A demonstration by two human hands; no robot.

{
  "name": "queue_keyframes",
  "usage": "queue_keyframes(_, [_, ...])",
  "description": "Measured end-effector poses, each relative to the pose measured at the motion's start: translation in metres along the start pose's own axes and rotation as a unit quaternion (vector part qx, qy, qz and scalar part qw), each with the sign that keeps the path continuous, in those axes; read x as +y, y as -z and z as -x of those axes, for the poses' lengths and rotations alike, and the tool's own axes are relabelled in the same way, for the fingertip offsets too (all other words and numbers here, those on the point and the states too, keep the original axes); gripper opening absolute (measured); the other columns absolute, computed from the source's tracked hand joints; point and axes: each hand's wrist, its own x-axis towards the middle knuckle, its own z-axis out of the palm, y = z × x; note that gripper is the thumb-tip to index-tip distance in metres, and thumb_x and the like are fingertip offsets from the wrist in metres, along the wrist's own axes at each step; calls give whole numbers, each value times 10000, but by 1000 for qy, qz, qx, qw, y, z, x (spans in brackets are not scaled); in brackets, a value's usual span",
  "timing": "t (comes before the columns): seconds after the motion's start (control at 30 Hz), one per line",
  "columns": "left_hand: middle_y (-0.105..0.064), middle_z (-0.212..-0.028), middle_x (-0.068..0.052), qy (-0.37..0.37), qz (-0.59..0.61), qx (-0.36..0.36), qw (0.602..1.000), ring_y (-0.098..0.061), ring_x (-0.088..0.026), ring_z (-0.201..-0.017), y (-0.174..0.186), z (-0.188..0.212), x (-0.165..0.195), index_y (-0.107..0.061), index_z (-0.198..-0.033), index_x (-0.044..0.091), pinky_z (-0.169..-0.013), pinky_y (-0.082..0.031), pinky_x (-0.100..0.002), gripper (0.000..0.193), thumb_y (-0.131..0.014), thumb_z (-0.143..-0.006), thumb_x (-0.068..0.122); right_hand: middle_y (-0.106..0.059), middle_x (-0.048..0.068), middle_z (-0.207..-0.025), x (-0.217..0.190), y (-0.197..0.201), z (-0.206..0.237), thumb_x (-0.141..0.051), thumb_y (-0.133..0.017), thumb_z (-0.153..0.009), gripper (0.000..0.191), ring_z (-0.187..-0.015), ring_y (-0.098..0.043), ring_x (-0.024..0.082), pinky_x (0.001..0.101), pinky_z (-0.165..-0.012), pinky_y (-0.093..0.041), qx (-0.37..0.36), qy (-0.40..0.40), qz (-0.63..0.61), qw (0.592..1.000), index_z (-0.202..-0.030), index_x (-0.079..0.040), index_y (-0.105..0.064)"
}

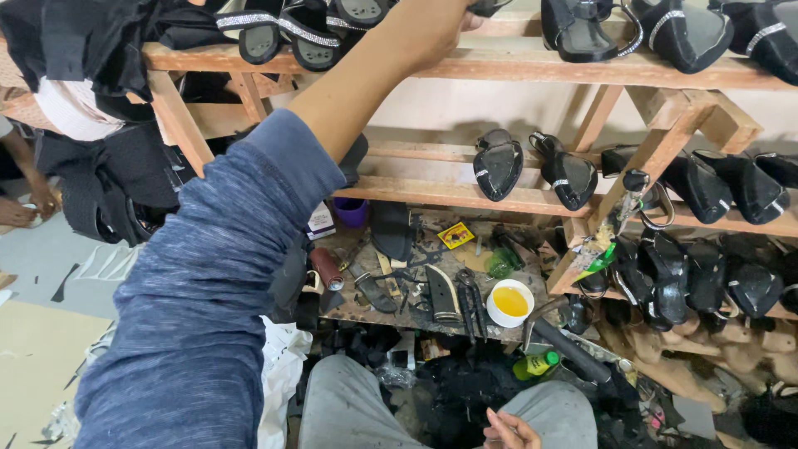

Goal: The person sits and repeatedly applies a yellow liquid to the soles of black high-heeled shoes using a small brush. They handle several shoes one at a time, turning them over to coat the bottom surfaces, then place them on a nearby wooden shelf.

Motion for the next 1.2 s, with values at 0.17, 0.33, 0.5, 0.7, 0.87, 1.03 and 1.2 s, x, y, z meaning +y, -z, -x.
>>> queue_keyframes(0.17, [-677,-1119,-183,-122,-244,130,953,-625,-364,-1106,-2,46,61,-689,-870,68,-890,-507,-455,188,-712,-691,15,-703,138,-938,7,8,13,-34,-785,-721,485,-617,-694,174,305,-655,-621,-8,124,121,985,-1203,-39,-730])
queue_keyframes(0.33, [-621,-1198,-198,177,188,71,963,-582,-366,-1177,-99,94,97,-596,-1136,29,-1015,-470,-468,417,-693,-739,112,-714,134,-958,11,22,7,-44,-742,-770,444,-666,-720,178,306,-701,-618,-2,69,71,995,-1214,-35,-728])
queue_keyframes(0.5, [-593,-1252,-125,508,557,-55,655,-528,-319,-1116,-169,60,43,-643,-1059,38,-1014,-448,-540,356,-652,-761,233,-725,130,-978,7,37,-6,-54,-699,-819,407,-715,-747,183,306,-746,-615,-43,22,117,992,-1224,-30,-726])
queue_keyframes(0.7, [-614,-1072,-206,495,700,-82,508,-651,-376,-970,-204,35,46,-602,-1031,24,-947,-589,-534,380,-619,-651,22,-739,126,-1002,10,63,-30,-65,-647,-877,370,-773,-779,188,307,-801,-612,-87,-19,132,987,-1237,-25,-724])
queue_keyframes(0.87, [-605,-987,-191,553,641,-46,531,-667,-349,-887,-211,23,57,-573,-982,1,-801,-622,-571,343,-567,-642,-45,-750,122,-1023,27,80,-34,-75,-604,-926,347,-822,-805,193,308,-847,-609,-104,-24,119,987,-1247,-21,-722])
queue_keyframes(1.03, [-605,-969,-159,540,636,-41,551,-667,-313,-857,-219,19,63,-586,-954,11,-795,-630,-521,320,-557,-644,-61,-760,139,-1023,29,91,-40,-68,-572,-970,336,-868,-822,207,311,-889,-598,-84,-59,66,992,-1259,-3,-731])
queue_keyframes(1.2, [-575,-932,-142,523,660,-48,537,-657,-324,-826,-230,21,55,-569,-891,30,-781,-634,-523,269,-543,-643,-73,-766,78,-1028,22,92,-41,-107,-579,-929,378,-837,-787,143,278,-840,-617,-102,23,198,975,-1276,-60,-721])
